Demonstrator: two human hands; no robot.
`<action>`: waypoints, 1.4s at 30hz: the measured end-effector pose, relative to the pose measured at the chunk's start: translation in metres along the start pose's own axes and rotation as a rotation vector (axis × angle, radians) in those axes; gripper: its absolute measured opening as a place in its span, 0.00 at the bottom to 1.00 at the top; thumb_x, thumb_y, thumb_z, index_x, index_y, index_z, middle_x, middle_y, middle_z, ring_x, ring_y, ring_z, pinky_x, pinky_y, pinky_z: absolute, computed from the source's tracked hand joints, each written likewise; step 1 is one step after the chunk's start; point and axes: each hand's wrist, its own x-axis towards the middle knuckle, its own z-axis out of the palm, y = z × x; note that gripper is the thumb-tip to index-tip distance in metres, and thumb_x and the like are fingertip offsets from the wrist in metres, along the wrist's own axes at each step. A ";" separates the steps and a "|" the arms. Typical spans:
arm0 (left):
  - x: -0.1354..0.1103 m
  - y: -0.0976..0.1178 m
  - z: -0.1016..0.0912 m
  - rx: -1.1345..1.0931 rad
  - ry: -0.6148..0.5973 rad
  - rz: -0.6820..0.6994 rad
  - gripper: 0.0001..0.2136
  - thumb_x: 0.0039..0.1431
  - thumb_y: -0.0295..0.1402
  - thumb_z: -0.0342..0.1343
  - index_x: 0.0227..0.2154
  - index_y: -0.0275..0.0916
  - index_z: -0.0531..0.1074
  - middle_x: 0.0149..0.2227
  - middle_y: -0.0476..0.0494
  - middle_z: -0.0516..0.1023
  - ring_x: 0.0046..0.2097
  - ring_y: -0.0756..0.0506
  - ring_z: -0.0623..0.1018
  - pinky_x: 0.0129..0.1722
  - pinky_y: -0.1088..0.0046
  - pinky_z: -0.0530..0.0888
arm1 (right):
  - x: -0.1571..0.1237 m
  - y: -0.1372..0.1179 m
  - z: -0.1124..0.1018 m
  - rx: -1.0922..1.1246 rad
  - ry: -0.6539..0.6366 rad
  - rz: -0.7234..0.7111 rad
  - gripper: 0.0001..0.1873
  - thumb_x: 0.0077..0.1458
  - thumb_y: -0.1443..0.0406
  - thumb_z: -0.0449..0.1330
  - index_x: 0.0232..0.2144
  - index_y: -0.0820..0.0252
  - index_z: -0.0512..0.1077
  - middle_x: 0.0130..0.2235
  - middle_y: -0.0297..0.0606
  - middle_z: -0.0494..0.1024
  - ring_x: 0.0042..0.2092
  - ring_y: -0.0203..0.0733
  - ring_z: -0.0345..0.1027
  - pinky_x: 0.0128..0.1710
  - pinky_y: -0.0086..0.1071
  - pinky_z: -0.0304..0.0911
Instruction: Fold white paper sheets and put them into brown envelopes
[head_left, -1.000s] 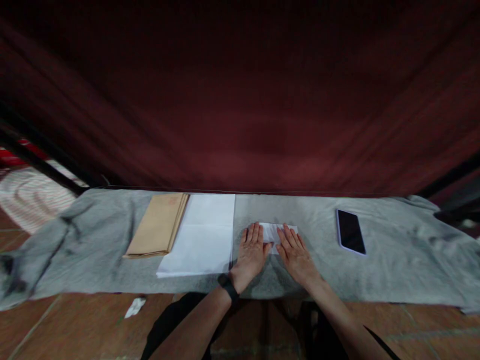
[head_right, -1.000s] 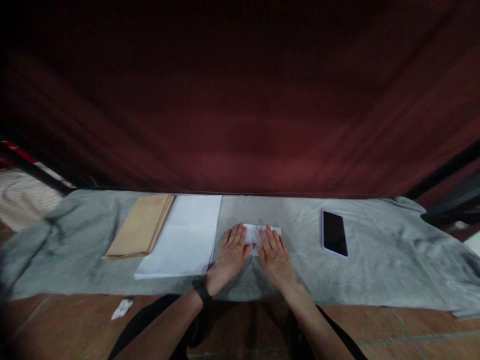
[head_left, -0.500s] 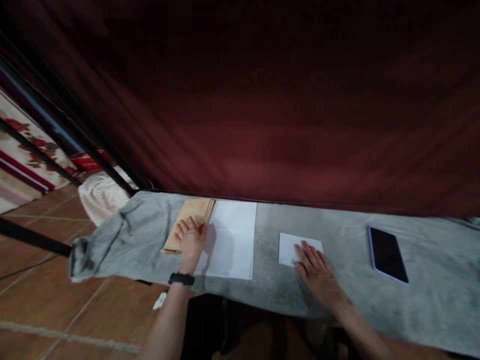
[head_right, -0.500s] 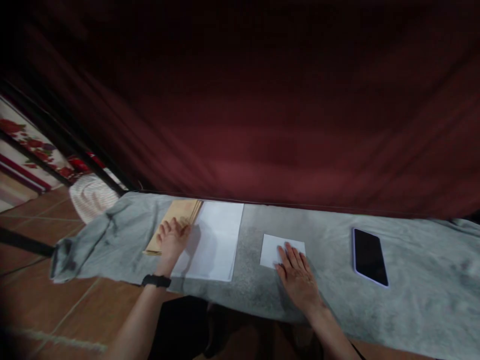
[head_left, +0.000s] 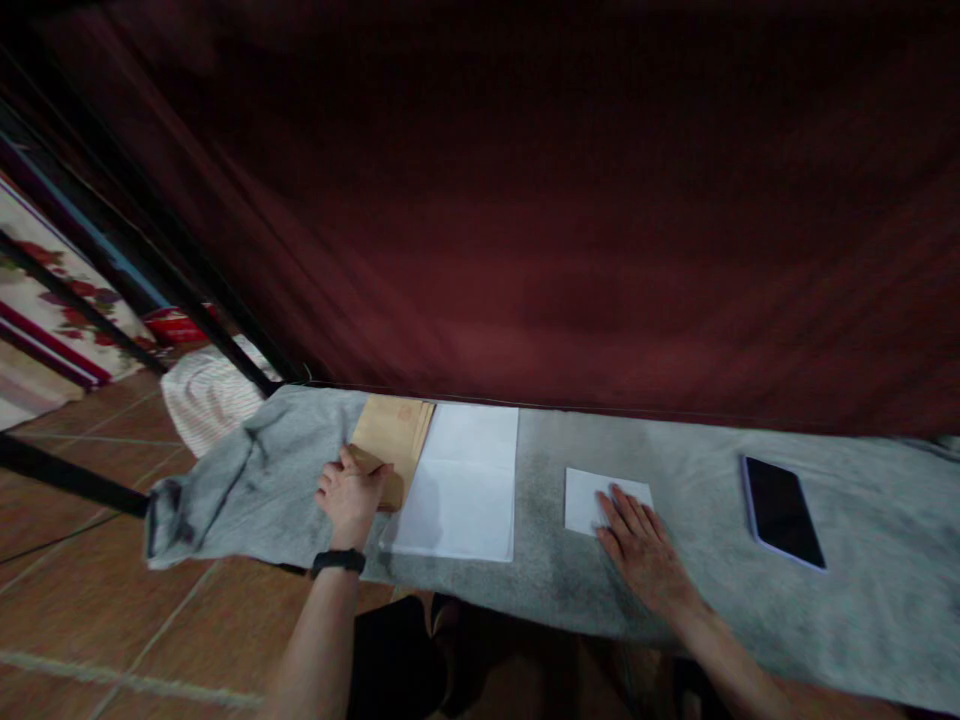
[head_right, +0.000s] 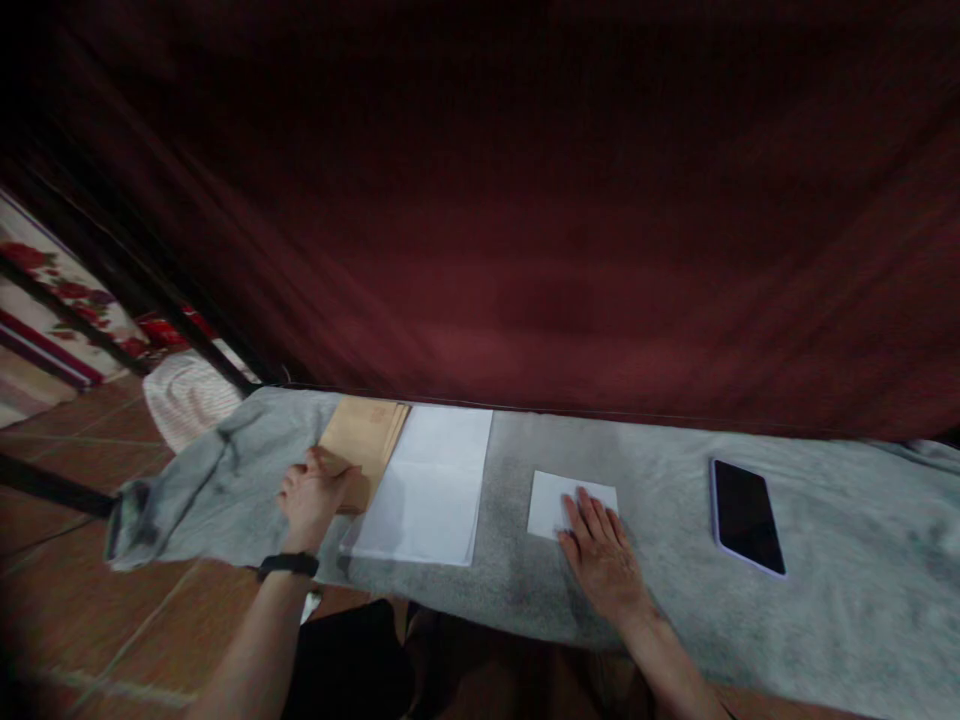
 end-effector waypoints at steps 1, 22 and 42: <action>0.000 0.001 -0.005 -0.028 0.059 -0.002 0.36 0.58 0.43 0.55 0.64 0.29 0.55 0.54 0.20 0.69 0.56 0.25 0.70 0.51 0.49 0.67 | 0.000 0.000 0.000 0.006 0.002 0.000 0.30 0.69 0.57 0.46 0.70 0.54 0.54 0.71 0.43 0.55 0.69 0.51 0.53 0.66 0.49 0.51; -0.163 0.157 0.009 -1.709 -0.892 -0.510 0.15 0.37 0.19 0.71 0.20 0.36 0.68 0.21 0.52 0.75 0.21 0.55 0.73 0.21 0.81 0.69 | 0.042 -0.021 -0.049 0.996 -0.111 0.473 0.30 0.65 0.48 0.52 0.61 0.58 0.69 0.62 0.47 0.70 0.64 0.51 0.63 0.65 0.48 0.55; -0.184 0.178 0.014 -1.770 -1.191 -0.417 0.20 0.35 0.22 0.74 0.33 0.37 0.75 0.34 0.49 0.82 0.30 0.51 0.79 0.26 0.79 0.74 | 0.060 -0.022 -0.075 1.855 -0.114 0.843 0.20 0.41 0.55 0.71 0.36 0.58 0.79 0.34 0.36 0.84 0.32 0.43 0.77 0.32 0.32 0.68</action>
